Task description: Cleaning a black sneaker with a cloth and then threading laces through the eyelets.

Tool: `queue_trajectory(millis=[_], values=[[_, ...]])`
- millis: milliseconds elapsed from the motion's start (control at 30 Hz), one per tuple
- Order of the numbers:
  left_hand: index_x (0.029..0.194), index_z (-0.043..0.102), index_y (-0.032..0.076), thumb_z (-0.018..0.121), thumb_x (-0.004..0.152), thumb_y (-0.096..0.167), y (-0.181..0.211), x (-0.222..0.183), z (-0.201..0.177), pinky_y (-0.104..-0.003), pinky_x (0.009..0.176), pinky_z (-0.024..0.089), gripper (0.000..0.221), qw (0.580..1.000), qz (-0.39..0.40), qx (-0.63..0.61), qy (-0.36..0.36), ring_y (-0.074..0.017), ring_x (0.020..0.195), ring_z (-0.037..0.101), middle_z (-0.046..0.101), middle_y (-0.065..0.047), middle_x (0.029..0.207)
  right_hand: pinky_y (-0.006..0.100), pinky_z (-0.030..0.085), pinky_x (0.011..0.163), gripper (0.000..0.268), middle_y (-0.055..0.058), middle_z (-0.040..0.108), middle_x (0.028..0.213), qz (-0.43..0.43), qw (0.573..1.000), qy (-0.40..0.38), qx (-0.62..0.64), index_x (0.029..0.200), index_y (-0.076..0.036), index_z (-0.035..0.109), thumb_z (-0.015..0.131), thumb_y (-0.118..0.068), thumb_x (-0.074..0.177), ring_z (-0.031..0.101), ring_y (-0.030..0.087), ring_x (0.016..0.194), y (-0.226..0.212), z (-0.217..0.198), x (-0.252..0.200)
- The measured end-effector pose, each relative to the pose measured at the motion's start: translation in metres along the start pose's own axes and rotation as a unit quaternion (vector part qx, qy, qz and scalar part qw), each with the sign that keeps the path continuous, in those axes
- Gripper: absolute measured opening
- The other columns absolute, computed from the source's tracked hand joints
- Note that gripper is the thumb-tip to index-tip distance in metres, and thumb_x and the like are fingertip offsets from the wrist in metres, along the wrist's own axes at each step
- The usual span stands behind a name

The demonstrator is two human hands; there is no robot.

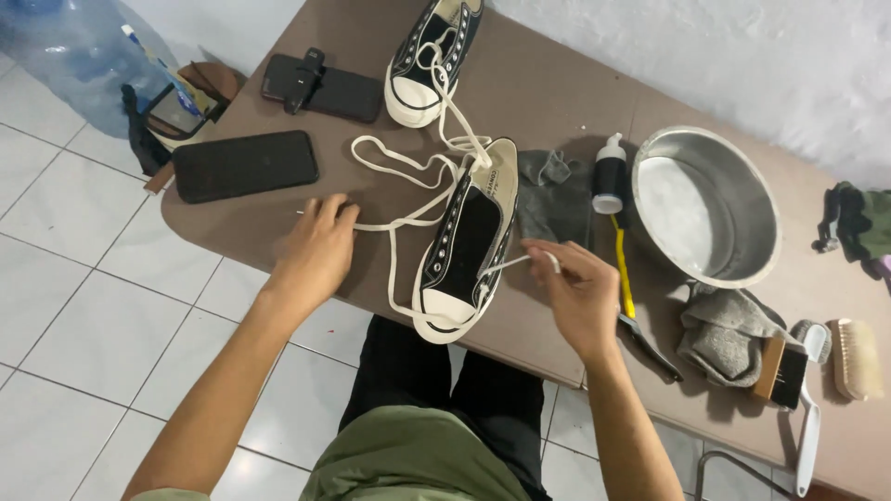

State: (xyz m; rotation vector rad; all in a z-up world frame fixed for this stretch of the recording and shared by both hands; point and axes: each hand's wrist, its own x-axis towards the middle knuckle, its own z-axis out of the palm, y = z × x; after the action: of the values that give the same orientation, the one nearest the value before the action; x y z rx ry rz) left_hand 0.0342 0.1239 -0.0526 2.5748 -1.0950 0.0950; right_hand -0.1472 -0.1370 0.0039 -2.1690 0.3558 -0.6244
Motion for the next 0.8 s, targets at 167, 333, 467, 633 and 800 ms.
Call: queue_trajectory(millis=[167,333,467,633,800], values=[[0.111,0.067,0.008,0.061,0.099,0.013,-0.018,0.003,0.002,-0.034,0.082,0.06,0.015,0.998,-0.057,-0.01,-0.01,-0.0274,0.1,0.07,0.066,-0.008,0.103,0.032,0.056,0.064,0.013,0.012,0.069,0.069,0.036,0.997,0.063,0.009,0.107,-0.008,0.081,0.071,-0.005,0.1,0.064,0.017,0.065,0.012,-0.025,0.006],[0.115,0.054,0.002,0.056,0.101,0.007,0.011,0.001,-0.025,-0.036,0.075,0.066,0.014,0.786,-0.111,-0.608,0.016,-0.0264,0.084,0.075,0.072,-0.019,0.097,0.042,0.056,0.078,0.033,0.018,0.062,0.106,-0.121,0.978,0.087,-0.145,0.123,0.002,0.072,0.079,0.001,0.091,0.064,0.036,0.093,-0.006,-0.017,0.002],[0.109,0.063,0.001,0.056,0.1,0.005,0.044,-0.006,-0.026,-0.038,0.092,0.063,0.012,0.711,-0.085,-0.698,0.015,-0.0265,0.103,0.073,0.069,-0.015,0.104,0.043,0.054,0.085,0.015,0.011,0.067,0.103,-0.209,0.972,-0.044,-0.095,0.106,-0.007,0.076,0.075,-0.005,0.091,0.064,0.036,0.098,-0.024,0.017,-0.006],[0.118,0.062,-0.001,0.075,0.087,-0.002,0.051,-0.012,0.013,-0.031,0.094,0.062,0.034,0.712,-0.07,-0.699,0.018,-0.0271,0.106,0.073,0.067,-0.014,0.115,0.037,0.054,0.087,0.008,0.006,0.069,0.106,-0.227,0.952,-0.121,-0.167,0.101,-0.012,0.078,0.073,-0.013,0.094,0.061,0.028,0.098,-0.016,0.046,-0.009],[0.115,0.064,-0.001,0.075,0.087,0.0,0.05,-0.016,0.013,-0.029,0.09,0.063,0.031,0.738,-0.081,-0.67,0.009,-0.0258,0.102,0.075,0.07,-0.015,0.112,0.034,0.053,0.082,0.008,0.006,0.068,0.1,-0.193,0.962,-0.123,-0.15,0.099,-0.013,0.08,0.074,-0.014,0.094,0.058,0.026,0.093,-0.011,0.049,-0.009]])
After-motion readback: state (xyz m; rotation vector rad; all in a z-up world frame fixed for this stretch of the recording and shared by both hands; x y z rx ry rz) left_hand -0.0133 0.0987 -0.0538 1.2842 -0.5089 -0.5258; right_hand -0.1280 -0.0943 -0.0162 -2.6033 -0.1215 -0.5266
